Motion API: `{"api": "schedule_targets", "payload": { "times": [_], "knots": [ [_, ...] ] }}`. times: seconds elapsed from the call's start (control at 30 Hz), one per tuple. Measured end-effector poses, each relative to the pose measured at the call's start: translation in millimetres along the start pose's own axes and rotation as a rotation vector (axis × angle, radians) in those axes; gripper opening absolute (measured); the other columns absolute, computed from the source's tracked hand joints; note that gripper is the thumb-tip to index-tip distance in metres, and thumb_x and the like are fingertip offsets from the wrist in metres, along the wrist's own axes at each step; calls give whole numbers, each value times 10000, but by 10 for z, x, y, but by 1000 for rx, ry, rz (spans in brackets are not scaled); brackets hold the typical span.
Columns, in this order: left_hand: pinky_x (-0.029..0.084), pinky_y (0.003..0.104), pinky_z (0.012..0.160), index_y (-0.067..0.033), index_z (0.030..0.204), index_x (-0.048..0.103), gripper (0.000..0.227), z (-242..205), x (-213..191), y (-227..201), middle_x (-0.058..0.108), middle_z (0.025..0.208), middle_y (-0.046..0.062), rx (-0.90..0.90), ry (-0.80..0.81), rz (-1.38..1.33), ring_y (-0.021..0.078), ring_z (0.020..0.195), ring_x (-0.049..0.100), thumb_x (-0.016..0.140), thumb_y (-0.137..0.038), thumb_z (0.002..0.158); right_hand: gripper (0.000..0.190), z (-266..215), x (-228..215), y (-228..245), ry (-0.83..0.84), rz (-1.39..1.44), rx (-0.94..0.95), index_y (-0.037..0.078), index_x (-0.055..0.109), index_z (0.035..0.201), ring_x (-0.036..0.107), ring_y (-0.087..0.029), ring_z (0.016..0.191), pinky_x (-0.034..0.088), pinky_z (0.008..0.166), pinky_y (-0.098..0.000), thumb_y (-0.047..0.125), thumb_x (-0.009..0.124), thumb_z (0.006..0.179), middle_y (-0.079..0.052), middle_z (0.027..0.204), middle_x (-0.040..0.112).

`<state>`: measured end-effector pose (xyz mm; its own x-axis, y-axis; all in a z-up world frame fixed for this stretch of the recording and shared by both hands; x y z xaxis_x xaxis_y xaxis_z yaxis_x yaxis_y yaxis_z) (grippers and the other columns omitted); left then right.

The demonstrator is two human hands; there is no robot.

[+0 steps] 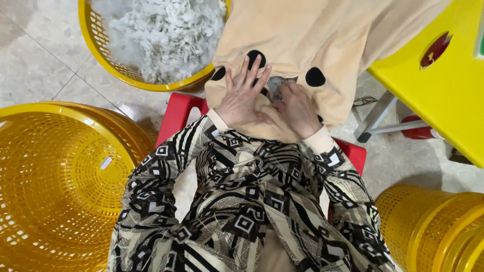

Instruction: The person repeatedly scoops white fluffy material from a yellow basket and stuffs it into a beige cushion with black circular patches. The hands compress and arrange the material inside the cushion opening throughout the clip.

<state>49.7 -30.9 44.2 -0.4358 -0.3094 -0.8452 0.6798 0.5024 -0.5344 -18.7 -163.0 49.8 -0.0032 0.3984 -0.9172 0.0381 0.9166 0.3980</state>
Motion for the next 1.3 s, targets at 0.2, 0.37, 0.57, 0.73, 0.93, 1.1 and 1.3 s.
{"api": "schedule_targets", "payload": {
  "times": [0.2, 0.37, 0.57, 0.73, 0.93, 1.1, 1.3],
  "knots": [
    [47, 827, 1125, -120, 1620, 5, 1607, -26, 147, 155, -6, 1698, 203, -39, 57, 2, 469, 1558, -33, 991, -561, 430, 559, 268, 37, 60, -76, 39, -134, -88, 585, 1211, 575, -471, 1048, 496, 852, -511, 46, 786, 708, -292, 1175, 569],
    [43, 825, 1125, -100, 1614, -12, 1621, -31, 183, 197, -5, 1692, 210, -37, 60, -15, 463, 1558, -33, 1000, -543, 428, 217, 361, 16, 111, -9, 79, -138, 35, 705, 1069, 670, -427, 917, 531, 812, -497, -5, 742, 859, -207, 979, 674],
    [55, 826, 1128, -88, 1614, -11, 1614, -30, 202, 187, 3, 1694, 203, -53, 80, -16, 449, 1565, -34, 993, -554, 438, 305, 42, -359, -77, -91, 219, -158, 11, 753, 1102, 741, -308, 930, 588, 851, -389, -125, 669, 842, -161, 1096, 741],
    [58, 829, 1120, -88, 1614, -1, 1614, -19, 192, 180, -5, 1692, 208, -43, 67, -9, 455, 1555, -50, 989, -575, 436, 275, -43, -429, -500, 152, 672, 159, -10, 713, 1128, 700, -115, 852, 584, 746, -270, -113, 619, 891, -42, 1001, 742],
    [67, 822, 1135, -71, 1595, 27, 1588, -33, 193, 169, 21, 1691, 225, -14, 28, 31, 465, 1562, -27, 962, -624, 437, 261, 177, -853, -316, 176, 672, 83, -30, 723, 1172, 679, -95, 841, 562, 748, -230, -93, 625, 939, -67, 1005, 751],
    [28, 801, 1157, -61, 1611, 24, 1531, -9, 231, 178, 12, 1671, 236, -23, 136, 24, 455, 1555, -45, 937, -620, 516, 230, 974, -888, 273, 163, 599, -129, 4, 728, 1203, 689, -102, 856, 568, 786, -242, -8, 693, 976, -51, 1029, 760],
    [35, 791, 1159, -53, 1594, 22, 1492, -50, 194, 198, -13, 1691, 257, 4, 93, 5, 459, 1562, -38, 913, -628, 544, 207, 2606, 103, 1233, 108, 552, -298, 17, 735, 1159, 684, -112, 757, 551, 656, -271, 65, 771, 962, -59, 881, 746]
  ]
}}
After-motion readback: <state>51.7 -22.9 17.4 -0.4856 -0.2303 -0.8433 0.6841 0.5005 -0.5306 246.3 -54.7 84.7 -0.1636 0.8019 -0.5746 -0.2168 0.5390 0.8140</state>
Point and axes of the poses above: each hand's wrist, its own z-axis towards the middle knuckle, its own x-axis out of the palm, y = z × x, the point moved 7 cm from there along z, towards the middle knuckle
